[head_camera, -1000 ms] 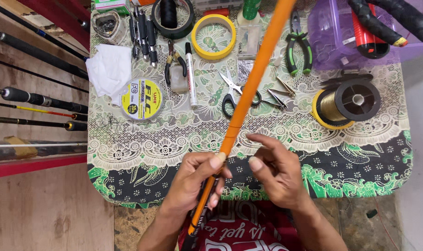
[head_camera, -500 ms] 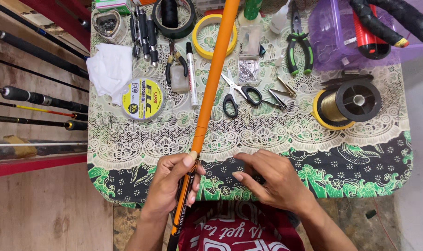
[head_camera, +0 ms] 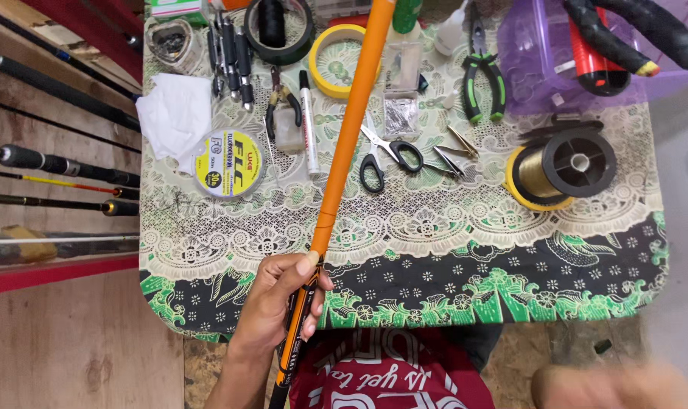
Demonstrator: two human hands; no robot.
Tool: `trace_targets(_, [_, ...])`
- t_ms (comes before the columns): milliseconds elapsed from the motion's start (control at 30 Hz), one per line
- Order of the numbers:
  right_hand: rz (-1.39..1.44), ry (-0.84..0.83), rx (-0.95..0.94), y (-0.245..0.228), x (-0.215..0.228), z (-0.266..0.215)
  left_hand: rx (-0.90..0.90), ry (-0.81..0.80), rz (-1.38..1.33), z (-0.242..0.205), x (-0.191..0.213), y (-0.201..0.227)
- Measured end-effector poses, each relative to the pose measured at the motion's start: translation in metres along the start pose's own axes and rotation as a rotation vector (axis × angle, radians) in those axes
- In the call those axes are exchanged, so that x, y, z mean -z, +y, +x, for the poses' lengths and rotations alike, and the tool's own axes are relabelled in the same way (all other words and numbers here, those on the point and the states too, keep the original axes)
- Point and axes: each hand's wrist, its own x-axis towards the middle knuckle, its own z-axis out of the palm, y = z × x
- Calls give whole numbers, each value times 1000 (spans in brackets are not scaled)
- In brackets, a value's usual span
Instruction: The person wraps a thin black thread around the orange section of a fishing rod, securing it with their hands. They rotate the rod to apply the thread evenly along the joint area.
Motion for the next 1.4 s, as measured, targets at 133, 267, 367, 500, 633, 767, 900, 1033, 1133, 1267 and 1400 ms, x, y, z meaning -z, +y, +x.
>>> trace_targets(133, [-502,44,140,-2,3,0,-10,-15,-37,3,0,-2])
trace_targets(267, [-1144,121,306,0,3,3,-36,-28,-23,4,1,-4])
trace_targets(367, [-1576,181,411,2,1,6,-35,1,8,3,2,-5])
trace_targets(500, [-2007,223,502,6,-4,18,-86,-29,57,-1,-5,-1])
trace_targets(633, [-2153,149,826,23,-72,83,-75,14,278,-7,-20,6])
trace_targets(767, [-1827,50,595,31,-89,133,-144,35,475,-11,-32,9])
trace_targets(900, [-1608,-128,382,23,-91,144,-142,39,504,-14,-26,6])
trace_targets(1033, [-1708,-276,531,4,-101,138,-183,35,499,-20,-19,7])
trace_targets(1133, [-1700,-247,566,-12,-108,126,-172,62,499,-23,-11,5])
trace_targets(1267, [-1548,-190,516,-21,-117,112,-155,101,499,-25,-3,2])
trace_targets(1400, [-1551,-114,455,-25,-121,95,-168,108,519,-28,-1,1])
